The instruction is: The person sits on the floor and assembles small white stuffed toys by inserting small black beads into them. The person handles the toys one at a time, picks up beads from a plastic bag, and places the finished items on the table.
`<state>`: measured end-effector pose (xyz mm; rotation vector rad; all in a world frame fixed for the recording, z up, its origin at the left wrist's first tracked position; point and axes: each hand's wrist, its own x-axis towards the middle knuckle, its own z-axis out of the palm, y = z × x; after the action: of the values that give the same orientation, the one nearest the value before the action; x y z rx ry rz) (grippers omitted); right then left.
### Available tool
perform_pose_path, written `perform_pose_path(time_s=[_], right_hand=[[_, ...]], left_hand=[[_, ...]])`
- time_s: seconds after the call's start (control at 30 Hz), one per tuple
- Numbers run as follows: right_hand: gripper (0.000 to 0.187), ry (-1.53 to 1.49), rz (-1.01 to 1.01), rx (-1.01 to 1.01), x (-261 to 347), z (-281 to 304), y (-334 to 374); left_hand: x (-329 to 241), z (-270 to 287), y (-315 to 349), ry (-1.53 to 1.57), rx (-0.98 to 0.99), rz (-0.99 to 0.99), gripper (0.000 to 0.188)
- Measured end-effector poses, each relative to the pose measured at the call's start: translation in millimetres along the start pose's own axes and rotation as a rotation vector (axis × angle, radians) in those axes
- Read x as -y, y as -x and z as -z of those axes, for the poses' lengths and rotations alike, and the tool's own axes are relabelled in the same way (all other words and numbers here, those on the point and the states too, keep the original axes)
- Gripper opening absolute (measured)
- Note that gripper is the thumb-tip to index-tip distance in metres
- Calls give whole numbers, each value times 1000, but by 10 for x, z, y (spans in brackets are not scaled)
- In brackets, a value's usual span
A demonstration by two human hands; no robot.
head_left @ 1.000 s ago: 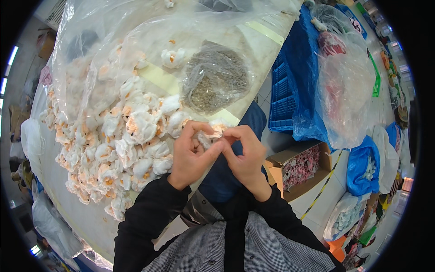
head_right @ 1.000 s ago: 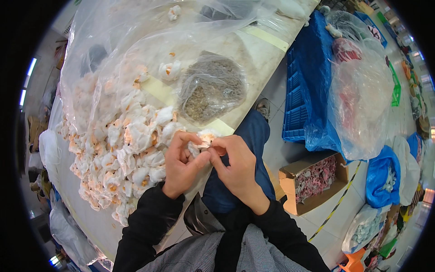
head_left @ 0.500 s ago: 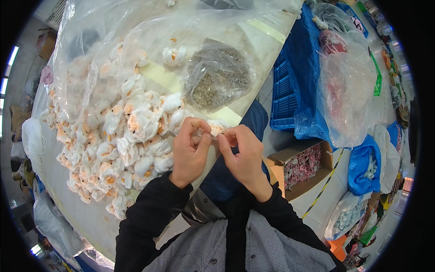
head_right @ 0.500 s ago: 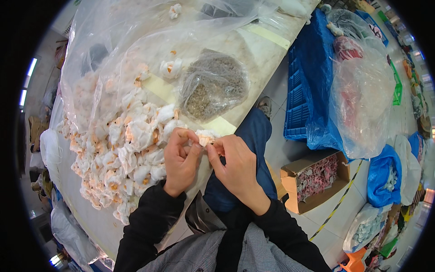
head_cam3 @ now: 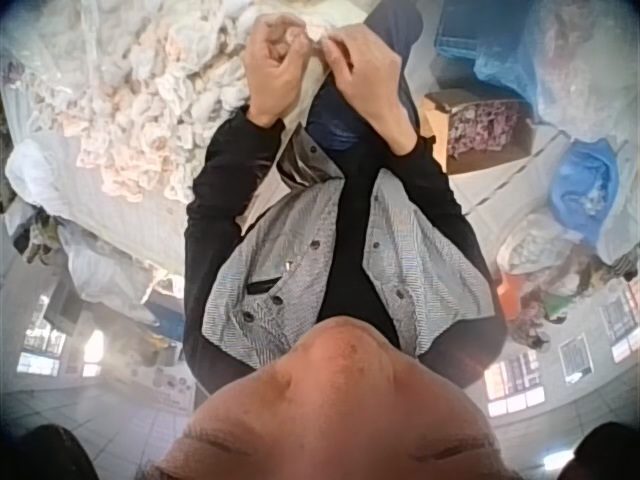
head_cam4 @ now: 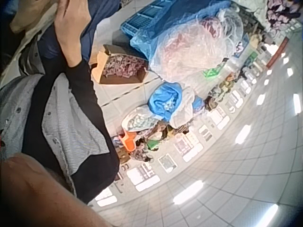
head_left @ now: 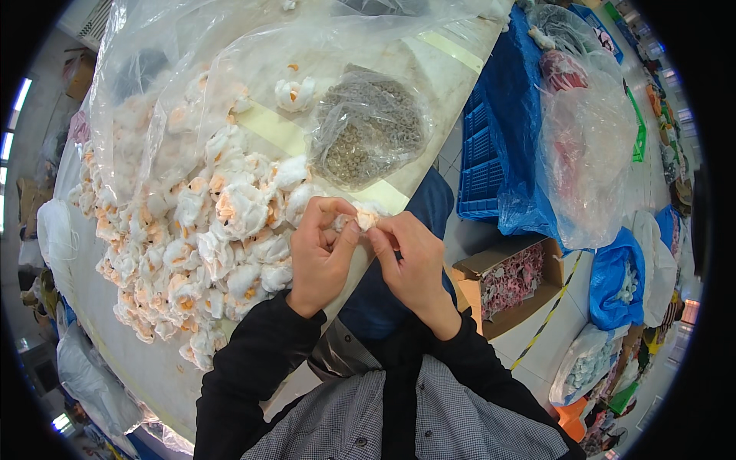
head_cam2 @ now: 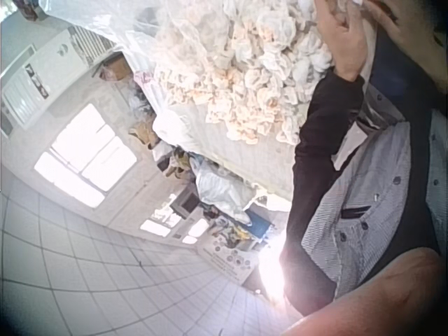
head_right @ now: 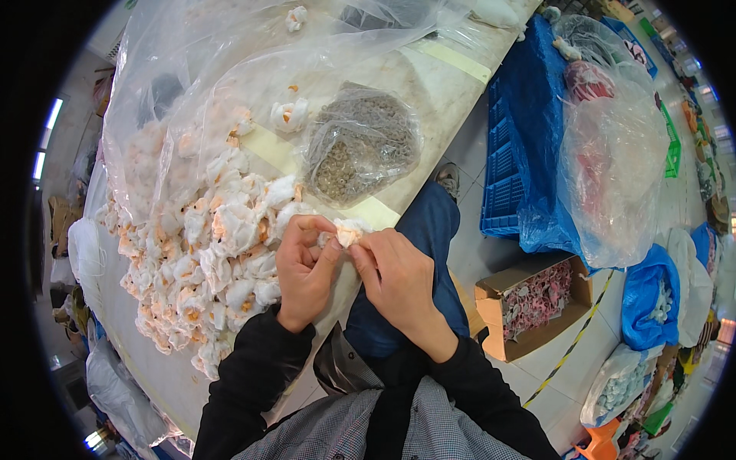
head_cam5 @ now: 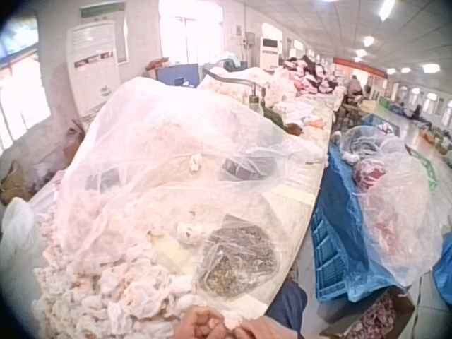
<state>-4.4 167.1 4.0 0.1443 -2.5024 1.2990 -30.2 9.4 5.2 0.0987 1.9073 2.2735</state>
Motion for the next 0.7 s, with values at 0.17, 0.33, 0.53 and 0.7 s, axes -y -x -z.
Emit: perform_pose_path(time_s=[0.17,0.33,0.53,0.7], right_hand=[[11,-259,-104,47,22,83,-1],[15,-386,-143,109,-10,192,-13],[17,-403,-180,133,-56,242,13],[12,-222,-90,102,-26,206,-22]], left_hand=[[-167,9,-37,-289,160,-50,35],[-203,9,-87,-533,246,-217,19],[-190,40,-91,-550,309,-274,11],[-141,31,-84,-546,248,-280,11]])
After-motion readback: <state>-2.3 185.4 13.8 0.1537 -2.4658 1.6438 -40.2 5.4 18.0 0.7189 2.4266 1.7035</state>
